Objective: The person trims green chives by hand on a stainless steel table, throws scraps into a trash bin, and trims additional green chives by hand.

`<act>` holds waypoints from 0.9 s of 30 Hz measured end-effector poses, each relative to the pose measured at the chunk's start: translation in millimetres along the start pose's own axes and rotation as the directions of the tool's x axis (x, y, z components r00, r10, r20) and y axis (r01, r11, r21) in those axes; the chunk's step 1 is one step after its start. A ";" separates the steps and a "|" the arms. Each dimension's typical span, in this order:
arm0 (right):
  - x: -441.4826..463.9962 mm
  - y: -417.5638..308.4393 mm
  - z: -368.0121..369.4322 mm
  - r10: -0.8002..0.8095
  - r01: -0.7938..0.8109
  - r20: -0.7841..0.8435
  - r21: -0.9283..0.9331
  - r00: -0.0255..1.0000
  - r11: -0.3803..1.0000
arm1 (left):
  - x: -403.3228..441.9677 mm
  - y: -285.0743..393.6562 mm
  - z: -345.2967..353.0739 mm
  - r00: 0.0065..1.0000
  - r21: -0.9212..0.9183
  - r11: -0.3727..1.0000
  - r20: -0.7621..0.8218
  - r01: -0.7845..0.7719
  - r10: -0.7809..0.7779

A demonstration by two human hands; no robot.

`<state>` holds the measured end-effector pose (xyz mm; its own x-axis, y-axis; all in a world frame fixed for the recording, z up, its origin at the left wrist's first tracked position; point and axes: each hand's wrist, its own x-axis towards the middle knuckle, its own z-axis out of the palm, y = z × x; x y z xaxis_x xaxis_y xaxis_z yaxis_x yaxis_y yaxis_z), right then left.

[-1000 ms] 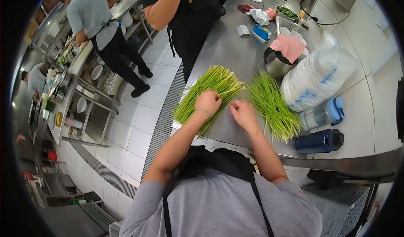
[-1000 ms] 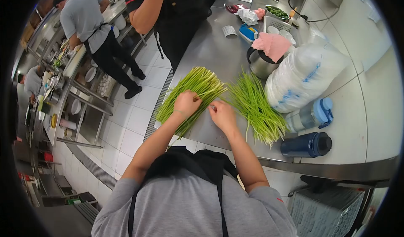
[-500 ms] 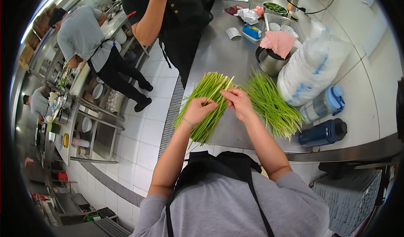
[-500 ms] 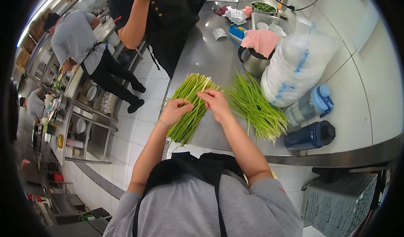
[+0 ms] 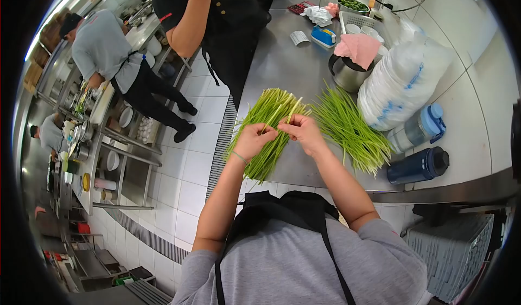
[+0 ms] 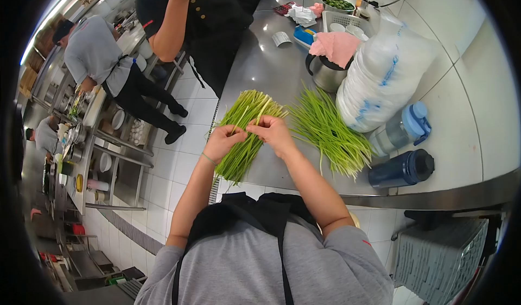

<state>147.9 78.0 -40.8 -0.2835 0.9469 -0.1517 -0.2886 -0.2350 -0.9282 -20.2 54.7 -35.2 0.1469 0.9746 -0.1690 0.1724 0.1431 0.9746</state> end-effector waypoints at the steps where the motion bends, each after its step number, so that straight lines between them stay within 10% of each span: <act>1: -0.4 3.8 -0.1 -0.024 0.026 0.040 -0.036 0.999 0.999 | 0.2 -0.2 2.0 1.000 -0.023 1.000 0.005 -0.020 0.020; 18: 15.3 -11.6 -15.1 -0.023 0.194 -0.300 0.556 0.954 0.808 | -11.2 5.5 -5.3 0.996 0.095 0.995 0.088 0.014 -0.022; 21: 24.2 -1.1 -36.7 -0.119 0.158 -0.239 0.151 0.964 0.976 | -11.4 5.6 -21.0 0.998 -0.280 0.959 0.065 0.043 -0.025; 23: 30.8 11.7 -44.4 -0.279 0.224 0.060 -0.764 0.958 0.605 | -10.0 3.6 -32.9 0.999 -0.418 0.908 0.044 0.023 -0.006; 27: 45.5 21.4 -27.4 -0.324 0.196 -0.009 -0.779 0.946 0.596 | -11.3 12.8 -38.1 0.998 -0.517 0.855 -0.070 -0.036 -0.001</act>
<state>153.8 122.1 -76.8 -0.1663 0.9740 0.1537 0.4850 0.2165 -0.8473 -56.7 52.0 -15.2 0.0777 0.9842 -0.1594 -0.3618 0.1768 0.9154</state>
